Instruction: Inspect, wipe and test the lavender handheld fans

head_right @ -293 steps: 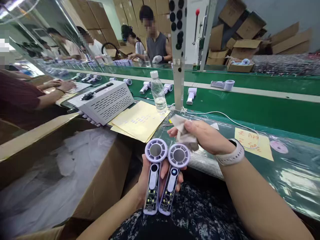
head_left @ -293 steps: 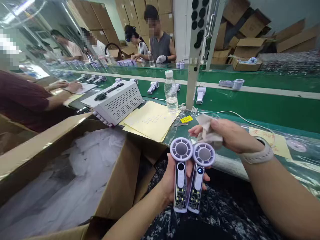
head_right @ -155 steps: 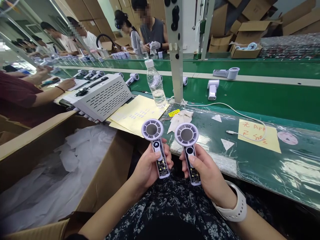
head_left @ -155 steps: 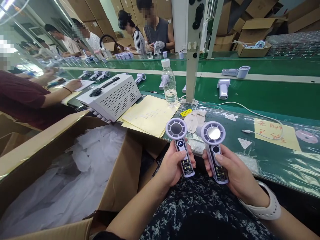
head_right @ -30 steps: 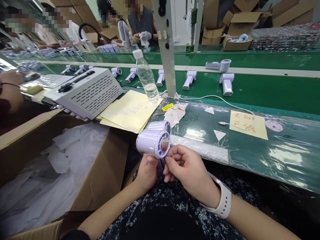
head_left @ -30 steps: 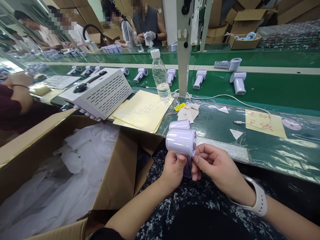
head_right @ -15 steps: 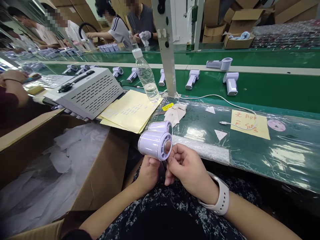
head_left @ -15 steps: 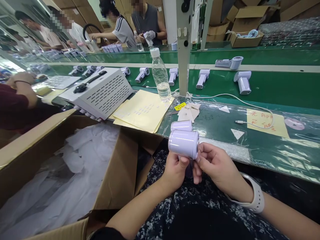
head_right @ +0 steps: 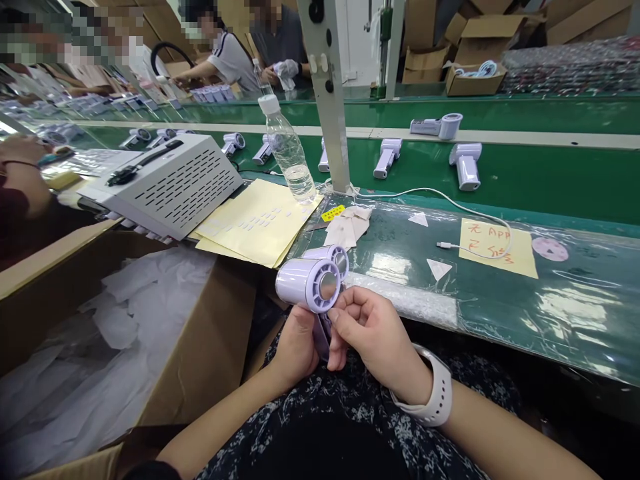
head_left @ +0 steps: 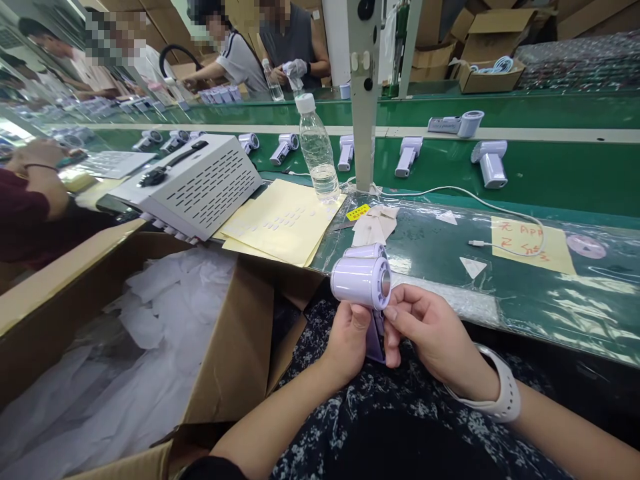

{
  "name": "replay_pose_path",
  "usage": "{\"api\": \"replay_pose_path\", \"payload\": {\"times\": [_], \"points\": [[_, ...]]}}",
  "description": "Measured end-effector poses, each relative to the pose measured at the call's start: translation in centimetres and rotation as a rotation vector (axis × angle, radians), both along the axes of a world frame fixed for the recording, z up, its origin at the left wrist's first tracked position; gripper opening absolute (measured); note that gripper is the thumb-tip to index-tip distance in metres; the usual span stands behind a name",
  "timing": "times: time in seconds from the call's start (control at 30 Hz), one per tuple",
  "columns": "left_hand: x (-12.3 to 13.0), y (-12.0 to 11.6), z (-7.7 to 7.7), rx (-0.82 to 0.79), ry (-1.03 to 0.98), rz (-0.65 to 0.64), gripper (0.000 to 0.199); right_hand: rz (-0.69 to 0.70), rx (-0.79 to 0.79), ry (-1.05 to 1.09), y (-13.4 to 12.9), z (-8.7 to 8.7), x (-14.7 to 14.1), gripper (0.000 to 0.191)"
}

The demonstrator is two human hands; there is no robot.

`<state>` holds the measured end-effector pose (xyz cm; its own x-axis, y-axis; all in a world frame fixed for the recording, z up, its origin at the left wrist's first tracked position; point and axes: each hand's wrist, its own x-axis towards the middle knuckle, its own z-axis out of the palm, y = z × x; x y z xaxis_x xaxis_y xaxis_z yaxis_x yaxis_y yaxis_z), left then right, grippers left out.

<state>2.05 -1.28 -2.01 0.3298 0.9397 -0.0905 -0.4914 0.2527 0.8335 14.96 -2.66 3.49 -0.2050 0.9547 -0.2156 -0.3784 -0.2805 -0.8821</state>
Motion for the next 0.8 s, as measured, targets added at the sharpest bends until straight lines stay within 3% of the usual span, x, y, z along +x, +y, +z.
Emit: {"api": "replay_pose_path", "payload": {"times": [0.17,0.33,0.53,0.63,0.8], "points": [[-0.1,0.4,1.2,-0.162,-0.027,0.152,0.069,0.024,0.012,0.115,0.0,-0.5,-0.1,0.029],[-0.3,1.0,2.9,-0.393,-0.281,-0.056,0.070,0.033,0.164,0.295,-0.5,0.0,-0.1,0.027],[-0.5,1.0,3.0,-0.396,-0.370,-0.163,0.071,-0.110,0.273,0.117,-0.7,0.6,0.9,0.021],[-0.5,1.0,2.9,-0.388,-0.346,-0.151,0.073,-0.188,0.280,0.017,-0.3,0.2,1.4,0.011],[-0.6,1.2,3.2,-0.359,-0.288,-0.078,0.070,-0.186,0.321,-0.205,0.5,0.0,2.3,0.010]]}}
